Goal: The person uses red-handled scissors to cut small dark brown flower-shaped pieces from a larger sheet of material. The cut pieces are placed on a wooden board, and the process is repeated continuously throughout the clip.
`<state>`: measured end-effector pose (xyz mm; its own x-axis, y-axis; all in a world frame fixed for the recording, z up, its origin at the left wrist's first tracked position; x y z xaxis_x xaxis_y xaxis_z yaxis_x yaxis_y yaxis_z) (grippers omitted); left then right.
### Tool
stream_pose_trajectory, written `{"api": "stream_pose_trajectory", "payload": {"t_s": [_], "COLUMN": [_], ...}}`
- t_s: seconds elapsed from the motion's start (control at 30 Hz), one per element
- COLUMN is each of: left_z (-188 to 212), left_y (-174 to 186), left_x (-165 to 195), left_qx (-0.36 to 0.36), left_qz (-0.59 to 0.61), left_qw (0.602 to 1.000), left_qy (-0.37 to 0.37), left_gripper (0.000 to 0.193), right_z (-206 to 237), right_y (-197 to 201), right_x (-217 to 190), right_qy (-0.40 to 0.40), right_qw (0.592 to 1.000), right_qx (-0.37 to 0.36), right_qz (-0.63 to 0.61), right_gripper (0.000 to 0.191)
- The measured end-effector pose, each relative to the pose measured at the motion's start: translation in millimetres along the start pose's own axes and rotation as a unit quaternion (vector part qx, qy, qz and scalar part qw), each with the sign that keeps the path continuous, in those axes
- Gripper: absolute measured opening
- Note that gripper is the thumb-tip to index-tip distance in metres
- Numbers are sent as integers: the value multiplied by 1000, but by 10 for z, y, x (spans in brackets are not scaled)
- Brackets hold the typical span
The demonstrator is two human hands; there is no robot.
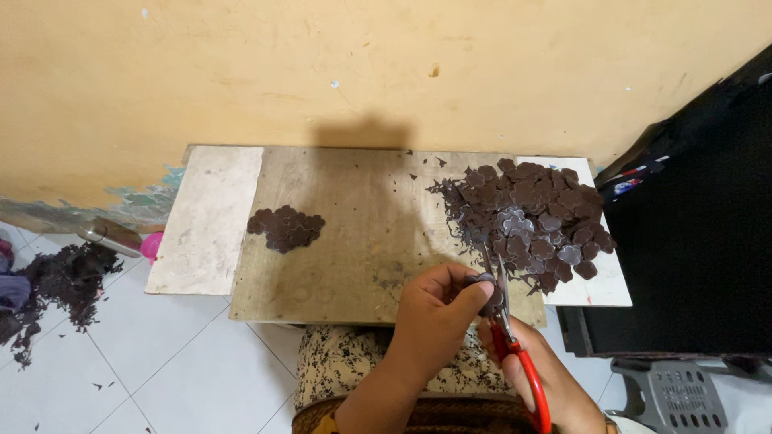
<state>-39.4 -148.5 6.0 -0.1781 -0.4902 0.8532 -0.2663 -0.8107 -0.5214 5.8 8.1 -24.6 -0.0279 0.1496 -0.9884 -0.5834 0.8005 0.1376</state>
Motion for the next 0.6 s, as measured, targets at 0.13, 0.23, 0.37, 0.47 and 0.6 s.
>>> {"api": "stream_pose_trajectory", "payload": {"t_s": [0.13, 0.23, 0.37, 0.47, 0.6], "left_z": [10, 12, 24, 30, 19], "left_y": [-3, -6, 12, 35, 40], "left_x": [8, 15, 4, -17, -33], "left_qx": [-3, -8, -8, -17, -27], "left_qz": [-12, -25, -51, -46, -33], "left_qw": [1000, 1000, 999, 999, 999], "left_qy": [-2, -14, -10, 7, -4], "left_gripper": [8, 8, 9, 9, 10], "right_z": [-7, -4, 6, 11, -1], "right_y": [16, 9, 2, 2, -6], "right_x": [112, 146, 146, 101, 22], "right_qy": [-13, -8, -23, -28, -39], "right_qw": [1000, 1000, 1000, 1000, 999], "right_qx": [10, 10, 4, 1, -3], "right_qz": [1, 5, 11, 5, 3], "right_gripper": [78, 80, 88, 92, 86]}}
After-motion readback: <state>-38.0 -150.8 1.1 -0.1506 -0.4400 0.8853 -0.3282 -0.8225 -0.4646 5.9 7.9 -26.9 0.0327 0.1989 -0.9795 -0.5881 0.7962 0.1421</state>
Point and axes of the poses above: each hand's wrist, its own z-axis away from the middle knuckle, its own y-axis out of the back of the hand, x = y × z, the point moved 5 cm from there along -z, towards the middle knuckle, and after that the axes turned 11 degrees about -x, right-handed, at the moved point
